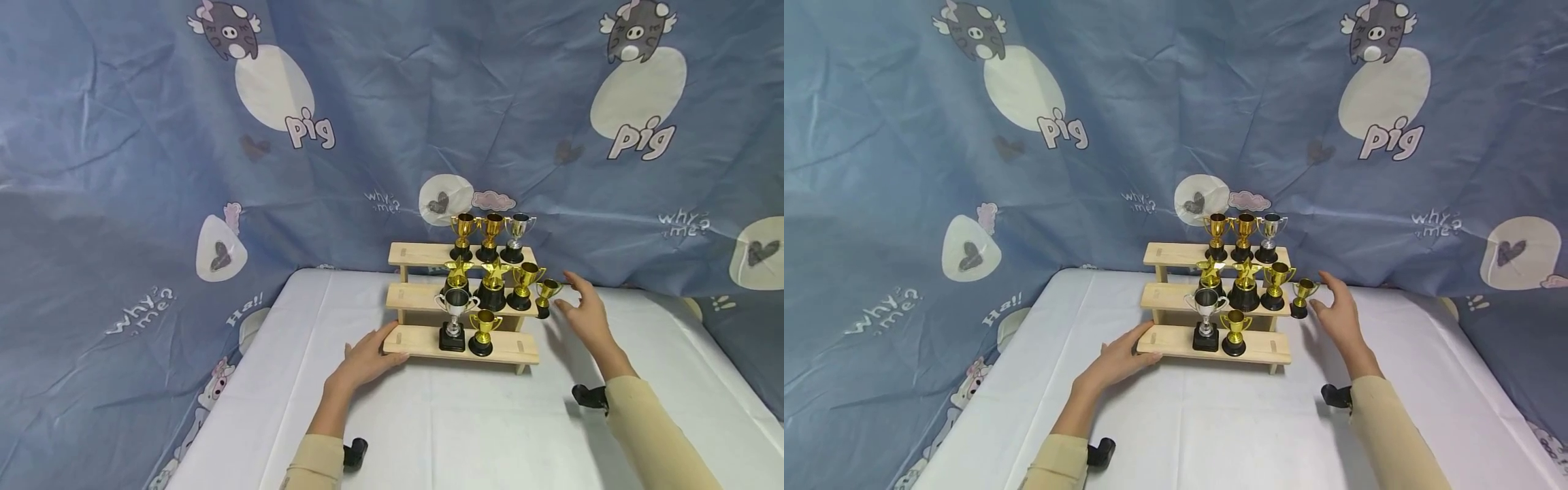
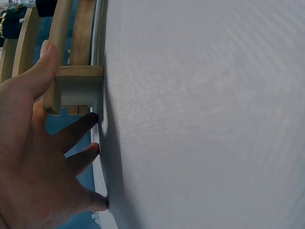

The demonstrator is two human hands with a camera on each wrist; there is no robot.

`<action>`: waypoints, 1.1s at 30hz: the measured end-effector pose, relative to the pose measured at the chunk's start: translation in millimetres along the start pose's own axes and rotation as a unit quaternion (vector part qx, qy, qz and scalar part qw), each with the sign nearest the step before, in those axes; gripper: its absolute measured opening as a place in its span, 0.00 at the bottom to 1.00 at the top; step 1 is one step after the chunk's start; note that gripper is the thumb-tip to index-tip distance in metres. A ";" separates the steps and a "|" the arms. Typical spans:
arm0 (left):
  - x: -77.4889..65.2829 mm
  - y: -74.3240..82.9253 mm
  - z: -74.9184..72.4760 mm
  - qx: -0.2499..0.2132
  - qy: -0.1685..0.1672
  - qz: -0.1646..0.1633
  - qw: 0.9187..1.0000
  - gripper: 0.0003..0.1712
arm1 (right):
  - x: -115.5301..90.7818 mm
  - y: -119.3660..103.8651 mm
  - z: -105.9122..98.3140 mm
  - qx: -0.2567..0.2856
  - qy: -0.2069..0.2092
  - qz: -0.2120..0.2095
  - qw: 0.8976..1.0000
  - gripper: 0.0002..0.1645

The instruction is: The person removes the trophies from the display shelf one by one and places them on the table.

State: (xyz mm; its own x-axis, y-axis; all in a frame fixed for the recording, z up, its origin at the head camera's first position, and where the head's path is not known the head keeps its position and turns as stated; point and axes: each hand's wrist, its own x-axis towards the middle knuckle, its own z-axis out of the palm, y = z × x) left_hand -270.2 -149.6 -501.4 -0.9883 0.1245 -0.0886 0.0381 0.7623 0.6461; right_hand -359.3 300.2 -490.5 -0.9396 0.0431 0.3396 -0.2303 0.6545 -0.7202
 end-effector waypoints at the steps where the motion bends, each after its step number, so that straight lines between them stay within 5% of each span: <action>1: 0.3 -0.2 -0.1 0.001 0.001 0.001 1.000 0.46 | -1.3 -1.3 -0.8 -0.004 0.011 -0.005 1.000 0.41; 14: 2.0 0.6 -3.8 0.001 0.002 0.003 1.000 0.46 | -11.6 -31.5 -5.2 0.007 0.079 -0.063 0.995 0.29; 33: 2.9 -3.1 0.6 0.002 0.001 0.006 1.000 0.46 | -40.0 -55.9 4.9 0.020 0.074 -0.104 0.992 0.28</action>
State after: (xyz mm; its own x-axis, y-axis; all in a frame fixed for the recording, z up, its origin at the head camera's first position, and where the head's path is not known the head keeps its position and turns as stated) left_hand -273.0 -151.2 -504.1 -0.9880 0.1329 -0.0787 0.0515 0.7637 0.6435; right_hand -310.1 258.2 -466.8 -0.8234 0.0231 0.5671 -0.4285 0.6299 -0.6478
